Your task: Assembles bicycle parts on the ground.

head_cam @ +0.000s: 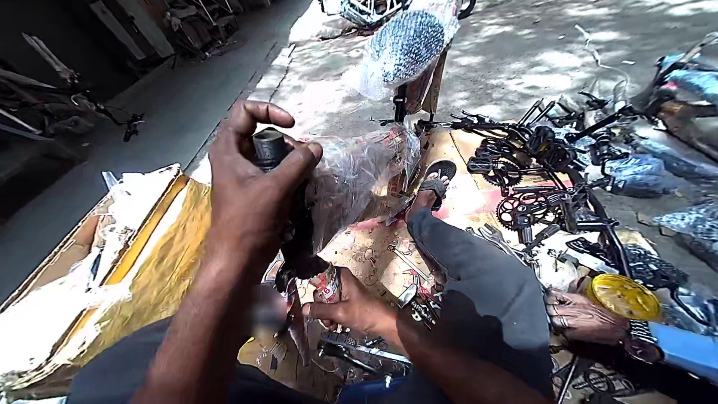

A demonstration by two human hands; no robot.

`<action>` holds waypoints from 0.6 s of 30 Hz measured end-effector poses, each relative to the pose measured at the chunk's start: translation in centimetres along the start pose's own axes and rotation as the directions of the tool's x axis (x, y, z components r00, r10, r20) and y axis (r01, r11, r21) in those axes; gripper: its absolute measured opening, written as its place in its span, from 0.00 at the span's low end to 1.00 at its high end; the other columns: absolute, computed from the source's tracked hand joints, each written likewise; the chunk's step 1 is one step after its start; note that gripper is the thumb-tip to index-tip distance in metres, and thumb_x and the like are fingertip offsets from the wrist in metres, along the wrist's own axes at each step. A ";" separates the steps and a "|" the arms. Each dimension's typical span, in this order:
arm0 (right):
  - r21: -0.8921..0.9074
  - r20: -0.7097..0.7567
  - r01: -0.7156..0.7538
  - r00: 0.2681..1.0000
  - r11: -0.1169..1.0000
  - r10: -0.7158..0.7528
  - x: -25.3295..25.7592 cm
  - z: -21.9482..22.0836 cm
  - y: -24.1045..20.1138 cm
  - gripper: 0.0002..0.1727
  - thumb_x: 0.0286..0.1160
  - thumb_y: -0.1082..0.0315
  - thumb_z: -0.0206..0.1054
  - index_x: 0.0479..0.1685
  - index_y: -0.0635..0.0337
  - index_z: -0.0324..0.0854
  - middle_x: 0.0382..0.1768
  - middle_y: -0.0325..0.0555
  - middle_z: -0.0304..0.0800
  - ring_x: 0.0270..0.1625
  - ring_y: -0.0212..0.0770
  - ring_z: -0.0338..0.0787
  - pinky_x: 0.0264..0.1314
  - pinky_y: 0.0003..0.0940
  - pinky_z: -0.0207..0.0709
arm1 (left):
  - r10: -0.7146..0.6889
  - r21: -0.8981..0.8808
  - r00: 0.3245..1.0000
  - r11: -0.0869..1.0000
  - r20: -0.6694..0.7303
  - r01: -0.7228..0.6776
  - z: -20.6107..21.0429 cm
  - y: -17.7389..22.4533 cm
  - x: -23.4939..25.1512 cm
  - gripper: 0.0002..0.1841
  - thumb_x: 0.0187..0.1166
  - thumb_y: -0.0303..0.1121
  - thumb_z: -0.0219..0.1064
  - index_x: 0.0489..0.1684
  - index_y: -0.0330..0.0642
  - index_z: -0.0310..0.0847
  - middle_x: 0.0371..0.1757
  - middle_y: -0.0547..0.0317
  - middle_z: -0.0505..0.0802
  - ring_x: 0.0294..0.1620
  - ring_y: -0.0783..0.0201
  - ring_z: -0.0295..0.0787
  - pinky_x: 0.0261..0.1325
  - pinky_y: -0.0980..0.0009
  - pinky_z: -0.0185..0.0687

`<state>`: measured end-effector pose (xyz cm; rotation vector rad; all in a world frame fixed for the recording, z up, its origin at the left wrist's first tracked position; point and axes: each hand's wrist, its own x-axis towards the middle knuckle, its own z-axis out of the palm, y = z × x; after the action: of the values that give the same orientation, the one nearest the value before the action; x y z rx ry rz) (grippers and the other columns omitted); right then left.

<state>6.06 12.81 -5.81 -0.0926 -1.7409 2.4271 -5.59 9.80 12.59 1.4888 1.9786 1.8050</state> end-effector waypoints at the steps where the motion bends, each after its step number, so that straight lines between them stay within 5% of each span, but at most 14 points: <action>1: -0.073 -0.017 0.013 1.000 0.997 -0.014 -0.6 0.6 0.8 0.16 0.69 0.68 0.76 0.53 0.64 0.80 0.26 0.43 0.88 0.24 0.33 0.87 0.30 0.30 0.86 | -0.004 0.015 1.000 1.000 -0.014 0.004 -0.3 0.0 -1.9 0.19 0.70 0.31 0.74 0.57 0.49 0.75 0.38 0.65 0.91 0.36 0.67 0.91 0.40 0.69 0.92; 5: -0.331 -0.082 0.165 0.976 0.929 -0.203 -1.7 2.9 5.6 0.26 0.69 0.63 0.76 0.63 0.69 0.83 0.53 0.56 0.93 0.58 0.43 0.92 0.67 0.45 0.84 | 0.006 0.012 0.999 1.000 -0.047 -0.006 -2.2 -1.4 -8.1 0.16 0.70 0.37 0.73 0.53 0.53 0.76 0.47 0.66 0.92 0.49 0.62 0.93 0.57 0.64 0.92; 8: -0.406 -0.092 0.208 0.959 0.890 -0.266 -1.6 4.3 8.6 0.27 0.66 0.65 0.77 0.65 0.69 0.83 0.52 0.60 0.94 0.58 0.50 0.93 0.65 0.53 0.84 | 0.070 -0.031 0.997 0.997 -0.037 -0.071 -4.4 -3.8 -10.8 0.13 0.70 0.35 0.74 0.48 0.52 0.77 0.44 0.65 0.94 0.52 0.59 0.93 0.64 0.61 0.89; 14: -0.446 -0.101 0.187 0.961 0.875 -0.257 -1.4 5.6 10.3 0.29 0.63 0.67 0.77 0.68 0.66 0.83 0.51 0.59 0.94 0.56 0.51 0.94 0.62 0.54 0.84 | 0.094 -0.083 0.992 0.991 -0.081 -0.100 -5.5 -5.1 -13.2 0.13 0.69 0.36 0.76 0.47 0.55 0.78 0.42 0.68 0.94 0.51 0.62 0.94 0.63 0.64 0.90; 18: -0.385 0.097 0.181 0.983 0.905 -0.156 -1.0 3.9 9.5 0.38 0.70 0.49 0.78 0.75 0.64 0.77 0.60 0.55 0.92 0.65 0.44 0.90 0.72 0.48 0.81 | 0.077 -0.080 0.987 0.993 -0.143 -0.089 -6.3 -5.8 -13.0 0.13 0.68 0.39 0.77 0.48 0.56 0.82 0.42 0.67 0.94 0.48 0.63 0.94 0.58 0.67 0.90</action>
<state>5.69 5.98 -13.56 0.0898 -2.1448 1.9521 -6.02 -2.61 3.13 1.4775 1.8965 2.0542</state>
